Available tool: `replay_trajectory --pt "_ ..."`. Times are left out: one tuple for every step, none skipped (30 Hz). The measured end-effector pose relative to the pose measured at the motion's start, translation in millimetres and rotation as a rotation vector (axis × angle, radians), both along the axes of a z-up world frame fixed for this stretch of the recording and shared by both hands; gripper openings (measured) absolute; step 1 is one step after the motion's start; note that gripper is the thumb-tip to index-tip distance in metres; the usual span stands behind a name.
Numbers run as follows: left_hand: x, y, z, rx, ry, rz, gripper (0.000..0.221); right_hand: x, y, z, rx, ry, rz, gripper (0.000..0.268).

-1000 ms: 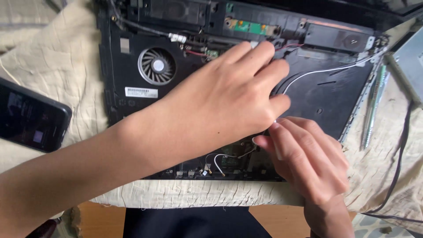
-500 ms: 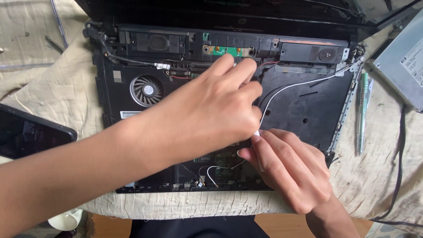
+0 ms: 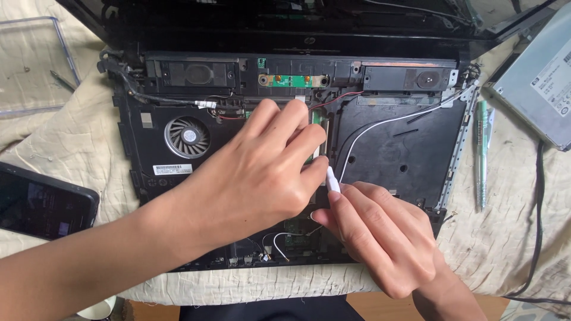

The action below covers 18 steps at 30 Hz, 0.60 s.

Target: Performing a final internal inspection of a laptop, routing cables and checking component seating.

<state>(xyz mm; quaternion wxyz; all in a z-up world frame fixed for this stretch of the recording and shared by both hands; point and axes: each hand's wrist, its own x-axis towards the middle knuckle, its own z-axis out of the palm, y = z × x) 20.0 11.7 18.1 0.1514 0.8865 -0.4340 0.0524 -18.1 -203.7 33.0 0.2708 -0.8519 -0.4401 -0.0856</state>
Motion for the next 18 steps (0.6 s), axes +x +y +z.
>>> replay_trajectory --pt "-0.9 -2.0 1.0 -0.001 0.000 -0.003 0.025 -0.1 -0.5 -0.5 -0.001 0.000 -0.003 0.022" --pt "-2.1 -3.8 2.1 0.028 0.016 0.017 0.025 -0.3 -0.8 -1.1 0.001 0.001 -0.002 0.022" --pt "-3.6 -5.4 3.2 0.059 0.031 0.041 0.025 -0.2 -1.0 -1.8 0.005 0.001 0.003 0.021" --pt "-3.7 -9.8 2.7 0.059 0.032 0.042 0.025 -0.1 -0.8 -1.5 0.005 0.001 0.004 0.021" --pt "-4.8 -13.7 2.4 0.042 0.106 0.081 0.021 -0.2 -0.2 -1.4 0.015 0.006 0.000 0.021" --pt "-6.2 -17.3 2.2 0.025 0.179 0.120 0.017 -0.5 0.6 -1.3 0.025 0.010 -0.005 0.022" --pt "-6.8 -20.7 2.8 0.027 0.181 0.127 0.017 -1.2 1.4 -0.7 0.028 0.012 0.002 0.022" --pt "-7.4 -24.3 3.5 0.086 0.166 0.142 0.014 -1.8 2.0 -0.1 0.030 0.029 -0.009 0.020" --pt "-7.1 -28.4 4.0 0.143 0.148 0.152 0.013 -2.4 2.3 0.7 0.030 0.042 -0.024 0.019" --pt "-7.6 -29.4 4.9 0.144 0.147 0.155 0.013 -1.3 2.8 1.0 0.031 0.042 -0.022 0.019" --pt "-7.8 -30.8 5.9 0.144 0.160 0.160 0.014 -0.8 3.0 1.5 0.042 0.044 -0.019 0.019" --pt "-7.9 -32.5 7.0 0.145 0.173 0.166 0.016 -0.1 2.9 2.1 0.053 0.047 -0.016 0.018" --pt "-8.5 -31.7 7.2 0.146 0.170 0.165 0.016 0.4 2.5 1.6 0.055 0.044 -0.017 0.018" --pt "-9.2 -31.1 7.4 0.169 0.199 0.160 0.017 0.8 2.0 1.2 0.055 0.027 -0.014 0.020" --pt "-10.4 -30.3 7.8 0.191 0.229 0.154 0.038 0.6 1.6 0.9 0.056 0.011 -0.013 0.021" --pt "-11.4 -31.2 5.2 0.193 0.228 0.152 0.038 0.8 0.7 0.7 0.057 0.011 -0.015 0.021" --pt "-12.7 -32.2 2.5 0.147 0.226 0.192 0.013 0.7 -0.3 0.4 0.058 0.004 -0.009 0.020" --pt "-14.1 -33.2 -0.3 0.100 0.223 0.232 0.015 0.5 -1.2 0.1 0.058 -0.004 -0.003 0.019"
